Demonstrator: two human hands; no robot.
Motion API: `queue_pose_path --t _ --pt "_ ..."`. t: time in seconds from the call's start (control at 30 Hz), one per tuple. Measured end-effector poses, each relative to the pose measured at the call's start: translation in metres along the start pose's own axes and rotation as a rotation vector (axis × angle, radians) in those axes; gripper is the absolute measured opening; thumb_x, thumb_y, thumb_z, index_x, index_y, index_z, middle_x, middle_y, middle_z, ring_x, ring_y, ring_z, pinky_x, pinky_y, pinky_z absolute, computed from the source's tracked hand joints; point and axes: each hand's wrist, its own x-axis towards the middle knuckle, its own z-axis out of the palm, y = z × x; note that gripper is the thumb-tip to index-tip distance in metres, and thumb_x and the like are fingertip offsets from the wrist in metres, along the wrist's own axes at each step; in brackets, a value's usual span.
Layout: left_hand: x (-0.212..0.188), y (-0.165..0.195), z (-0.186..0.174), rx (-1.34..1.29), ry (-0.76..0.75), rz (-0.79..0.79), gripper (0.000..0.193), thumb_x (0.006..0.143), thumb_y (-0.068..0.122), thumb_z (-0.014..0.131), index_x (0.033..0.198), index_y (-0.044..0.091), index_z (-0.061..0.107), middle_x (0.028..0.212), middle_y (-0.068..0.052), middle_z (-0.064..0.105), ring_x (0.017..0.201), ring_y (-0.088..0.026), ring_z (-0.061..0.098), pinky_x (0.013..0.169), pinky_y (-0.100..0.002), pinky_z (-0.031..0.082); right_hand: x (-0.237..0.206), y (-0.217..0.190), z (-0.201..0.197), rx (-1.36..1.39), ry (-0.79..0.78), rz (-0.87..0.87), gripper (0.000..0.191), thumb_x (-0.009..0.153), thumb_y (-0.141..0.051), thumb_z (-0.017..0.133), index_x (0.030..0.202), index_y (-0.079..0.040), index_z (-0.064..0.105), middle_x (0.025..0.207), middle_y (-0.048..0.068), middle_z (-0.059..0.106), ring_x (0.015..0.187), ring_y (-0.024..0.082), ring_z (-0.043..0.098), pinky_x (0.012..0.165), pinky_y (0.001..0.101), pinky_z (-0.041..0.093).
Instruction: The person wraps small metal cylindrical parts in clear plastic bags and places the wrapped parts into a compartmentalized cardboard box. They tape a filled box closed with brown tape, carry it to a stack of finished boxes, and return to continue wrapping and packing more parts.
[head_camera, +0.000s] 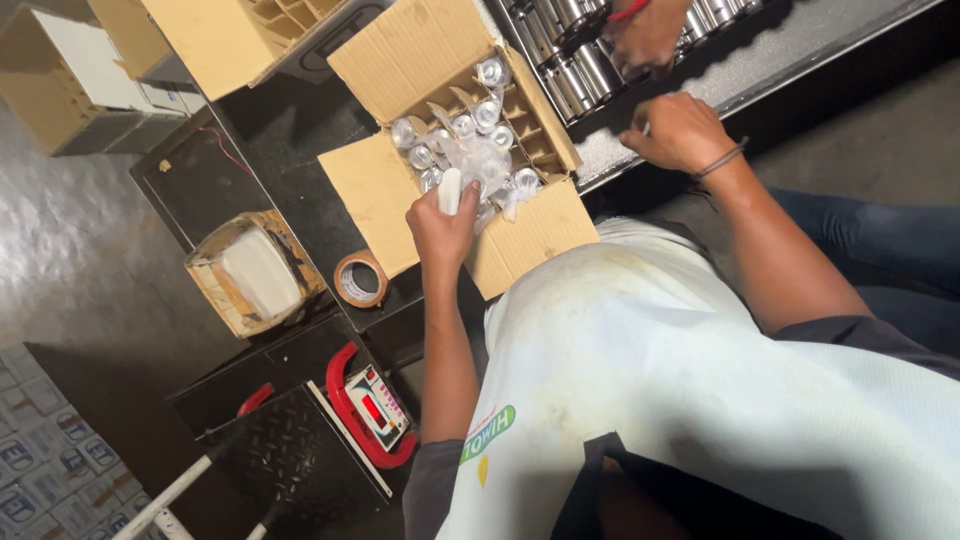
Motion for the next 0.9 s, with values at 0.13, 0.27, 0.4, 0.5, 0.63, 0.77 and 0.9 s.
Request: queue_pose_path --t 0.13,0.27,0.4,0.5,0.63,0.77,0.9 --pt "-0.008 0.008 0.003 -0.054 0.059 0.099 0.028 0.094 0.026 0.073 0.087 -0.001 0.07 0.066 -0.016 0.063 0.054 -0.022 0.057 0.057 -0.038 0.048 0.001 0.021 0.014 -0.004 0.008 0.018 0.038 0.088 -0.043 0.076 0.103 -0.008 0.078 0.092 0.026 0.074 0.094 0.045 0.069 0.086 0.0524 0.053" --pt "-0.011 0.01 0.009 -0.029 0.039 0.078 0.031 0.098 0.027 0.071 0.084 0.0 0.068 0.063 -0.015 0.062 0.052 -0.022 0.055 0.056 -0.038 0.045 -0.002 0.023 0.023 -0.055 0.1 0.082 0.038 0.092 -0.046 0.076 0.099 -0.008 0.079 0.093 0.025 0.074 0.095 0.044 0.069 0.086 0.0538 0.053" --pt "-0.014 0.008 0.009 -0.066 0.022 0.102 0.029 0.1 0.027 0.069 0.088 0.001 0.068 0.064 -0.013 0.062 0.053 -0.021 0.056 0.056 -0.037 0.045 0.0 0.035 0.021 -0.042 0.122 0.104 0.038 0.092 -0.042 0.077 0.104 -0.006 0.078 0.093 0.025 0.074 0.095 0.044 0.07 0.086 0.0537 0.054" --pt "-0.015 0.007 0.007 -0.082 0.02 0.112 0.03 0.1 0.028 0.069 0.089 0.001 0.069 0.064 -0.012 0.062 0.053 -0.019 0.056 0.055 -0.036 0.044 0.012 0.045 0.028 0.036 0.264 0.021 0.045 0.092 -0.035 0.08 0.12 -0.001 0.071 0.09 0.024 0.074 0.093 0.045 0.07 0.085 0.0535 0.054" --pt "-0.016 0.008 0.01 -0.105 0.002 0.108 0.032 0.1 0.029 0.07 0.086 0.0 0.068 0.062 -0.011 0.06 0.055 -0.017 0.052 0.055 -0.036 0.045 0.053 0.038 0.055 0.143 0.438 -0.168 0.063 0.089 -0.03 0.085 0.132 0.01 0.061 0.085 0.024 0.072 0.086 0.043 0.072 0.078 0.0476 0.056" --pt "-0.012 0.007 0.017 -0.136 -0.029 0.093 0.036 0.101 0.031 0.068 0.083 0.0 0.067 0.06 -0.009 0.06 0.053 -0.015 0.053 0.055 -0.035 0.044 0.09 0.018 0.067 -0.059 0.43 -0.041 0.051 0.091 -0.033 0.082 0.107 0.013 0.066 0.075 0.023 0.07 0.068 0.037 0.071 0.061 0.044 0.056" --pt "-0.005 0.001 0.02 -0.186 -0.046 0.106 0.037 0.104 0.032 0.066 0.086 0.0 0.068 0.064 -0.009 0.062 0.059 -0.016 0.055 0.057 -0.035 0.045 0.072 0.01 0.059 0.449 0.189 -0.067 0.048 0.101 -0.038 0.072 0.089 0.009 0.073 0.072 0.024 0.066 0.064 0.032 0.062 0.061 0.0415 0.05"
